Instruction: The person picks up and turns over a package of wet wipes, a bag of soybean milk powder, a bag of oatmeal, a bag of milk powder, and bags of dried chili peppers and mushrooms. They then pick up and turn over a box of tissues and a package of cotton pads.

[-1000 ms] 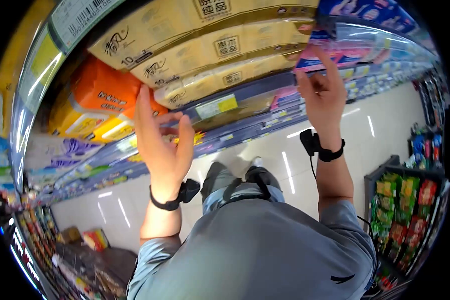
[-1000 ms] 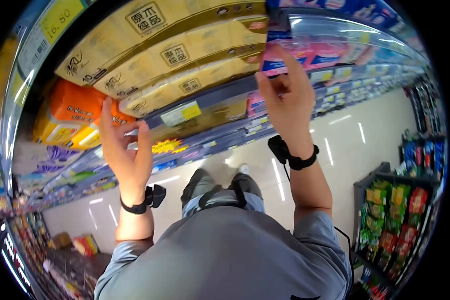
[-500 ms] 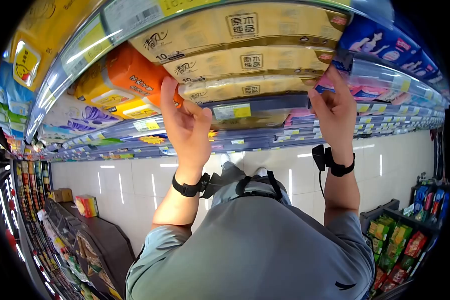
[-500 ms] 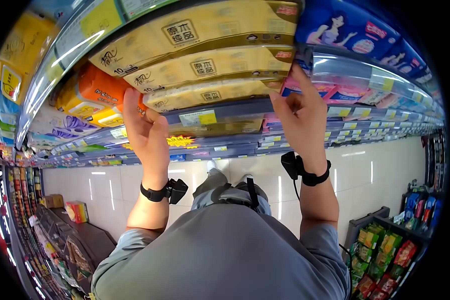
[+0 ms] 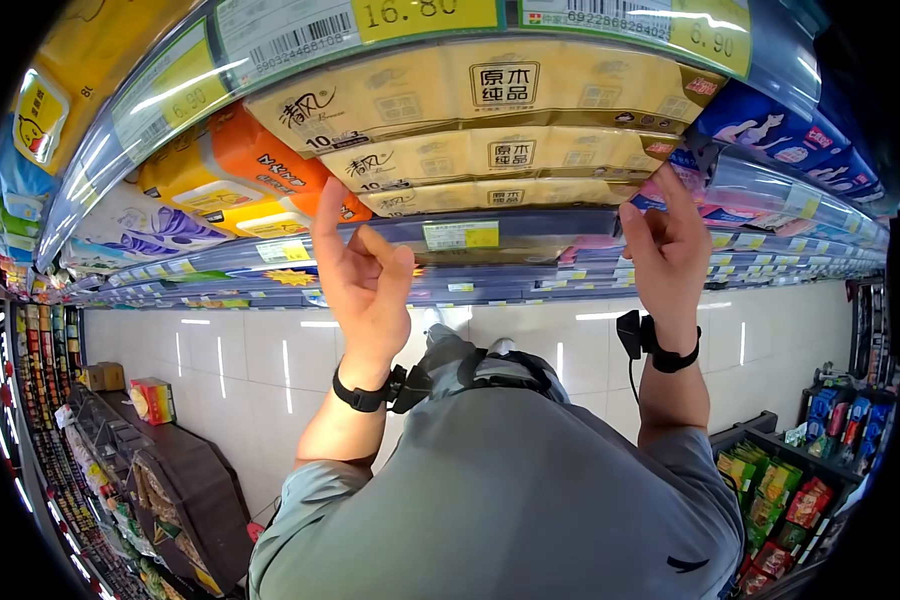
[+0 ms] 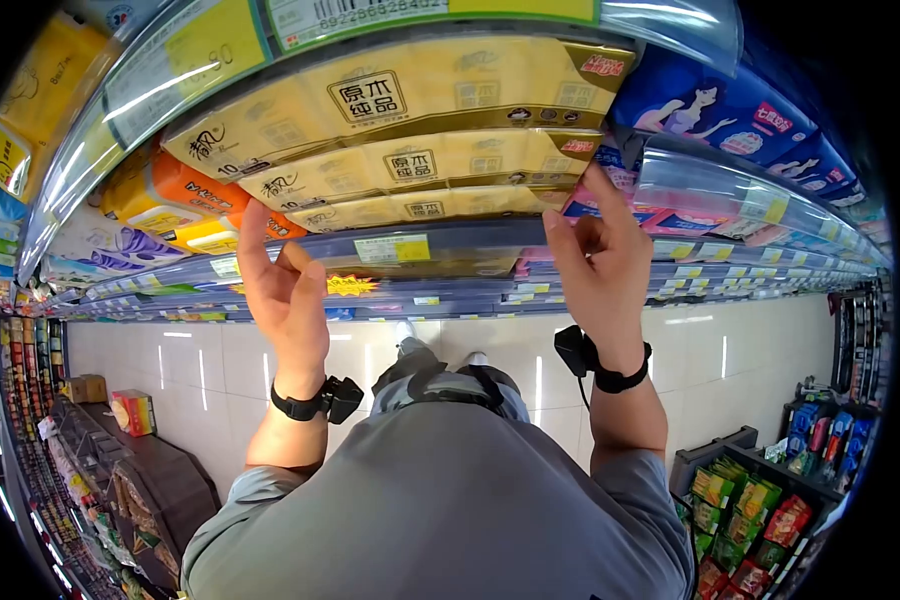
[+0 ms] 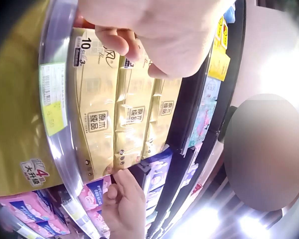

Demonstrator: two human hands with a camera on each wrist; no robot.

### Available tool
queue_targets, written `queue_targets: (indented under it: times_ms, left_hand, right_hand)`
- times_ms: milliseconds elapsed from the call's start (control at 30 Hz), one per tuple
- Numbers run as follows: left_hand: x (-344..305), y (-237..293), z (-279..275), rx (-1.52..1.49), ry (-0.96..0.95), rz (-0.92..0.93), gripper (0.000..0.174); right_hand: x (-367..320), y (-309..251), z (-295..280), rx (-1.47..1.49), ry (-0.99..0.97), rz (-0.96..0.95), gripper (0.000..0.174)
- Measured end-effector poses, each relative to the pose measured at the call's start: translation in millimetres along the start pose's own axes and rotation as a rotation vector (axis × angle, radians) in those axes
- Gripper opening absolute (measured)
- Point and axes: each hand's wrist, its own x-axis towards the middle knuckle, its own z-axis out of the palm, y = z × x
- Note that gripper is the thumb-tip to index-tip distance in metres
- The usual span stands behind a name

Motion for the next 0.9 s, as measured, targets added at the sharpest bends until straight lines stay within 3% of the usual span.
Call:
queue_targets:
  times_ms: [467, 900]
  left_hand:
    - [4.4, -7.0, -3.1, 0.06, 0.016, 0.028, 0.081]
    - [-0.5, 2.7, -5.7, 0.06, 0.034, 0.029, 0.081]
  right_hand:
    - [-7.7, 7.5, -0.2, -0.016, 0.017, -0.07, 0.055]
    - [-11.5, 4.4, -2.8, 0.11, 0.012, 0.008, 0.054]
